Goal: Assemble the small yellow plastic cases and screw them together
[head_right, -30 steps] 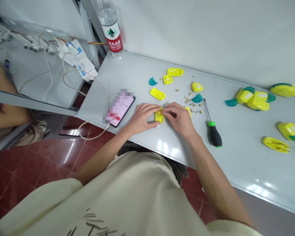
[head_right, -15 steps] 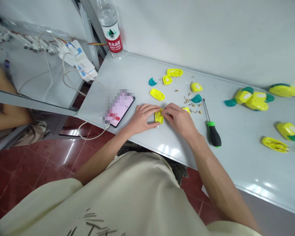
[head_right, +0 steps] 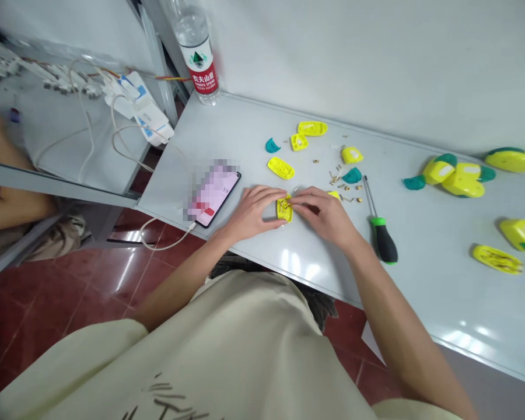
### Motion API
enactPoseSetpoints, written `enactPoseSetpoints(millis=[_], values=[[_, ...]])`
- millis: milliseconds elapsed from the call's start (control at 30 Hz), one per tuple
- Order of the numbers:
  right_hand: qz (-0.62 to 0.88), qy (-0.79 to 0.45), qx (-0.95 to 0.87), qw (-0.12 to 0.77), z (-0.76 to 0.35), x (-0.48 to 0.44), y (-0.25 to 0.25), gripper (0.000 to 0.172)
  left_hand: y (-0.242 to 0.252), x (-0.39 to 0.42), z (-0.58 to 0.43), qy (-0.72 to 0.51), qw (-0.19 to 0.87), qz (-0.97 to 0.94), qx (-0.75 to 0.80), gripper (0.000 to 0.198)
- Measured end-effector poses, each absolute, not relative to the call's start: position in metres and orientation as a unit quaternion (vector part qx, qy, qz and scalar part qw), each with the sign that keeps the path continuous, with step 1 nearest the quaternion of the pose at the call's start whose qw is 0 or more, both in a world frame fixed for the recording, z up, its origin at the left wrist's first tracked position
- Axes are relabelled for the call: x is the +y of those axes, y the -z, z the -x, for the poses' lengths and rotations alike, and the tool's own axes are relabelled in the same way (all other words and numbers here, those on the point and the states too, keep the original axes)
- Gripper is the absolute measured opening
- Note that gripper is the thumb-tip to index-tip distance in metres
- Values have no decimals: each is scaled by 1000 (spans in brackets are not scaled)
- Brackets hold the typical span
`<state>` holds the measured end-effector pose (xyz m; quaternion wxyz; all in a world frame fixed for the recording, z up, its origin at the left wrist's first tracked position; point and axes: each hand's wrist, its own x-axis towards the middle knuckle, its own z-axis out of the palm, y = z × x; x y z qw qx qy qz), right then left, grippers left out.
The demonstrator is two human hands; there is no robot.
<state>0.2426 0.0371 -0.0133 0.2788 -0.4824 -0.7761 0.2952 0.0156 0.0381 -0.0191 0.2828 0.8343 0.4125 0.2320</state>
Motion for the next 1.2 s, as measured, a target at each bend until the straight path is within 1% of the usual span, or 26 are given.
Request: enactPoseSetpoints(millis=[267, 400, 500, 633, 767, 900, 1033, 1133, 1200], values=[[571, -430, -656, 242, -237, 44, 3, 32, 16, 39, -17, -219, 297, -829, 421, 51], [600, -463, -623, 194, -230, 53, -4, 29, 17, 39, -17, -223, 298, -828, 420, 50], [613, -487, -605, 144, -227, 60, -9, 22, 19, 39, -17, -228, 296, -829, 417, 50], [630, -430, -645, 50, -220, 72, -15, 13, 22, 40, -17, -224, 294, -832, 414, 51], [636, -377, -672, -38, -209, 82, -24, 11, 22, 40, -17, -221, 294, -833, 413, 51], [630, -374, -674, -91, -202, 86, -29, 11, 23, 39, -17, -232, 288, -835, 408, 50], [638, -377, -666, -88, -207, 85, -26, 10, 25, 39, -17, -244, 276, -837, 404, 49], [627, -417, -657, -43, -215, 80, -21, 12, 25, 38, -17, -245, 266, -841, 403, 50], [609, -464, -644, 2, -219, 77, -20, 19, 23, 36, -17, -246, 253, -845, 403, 50]])
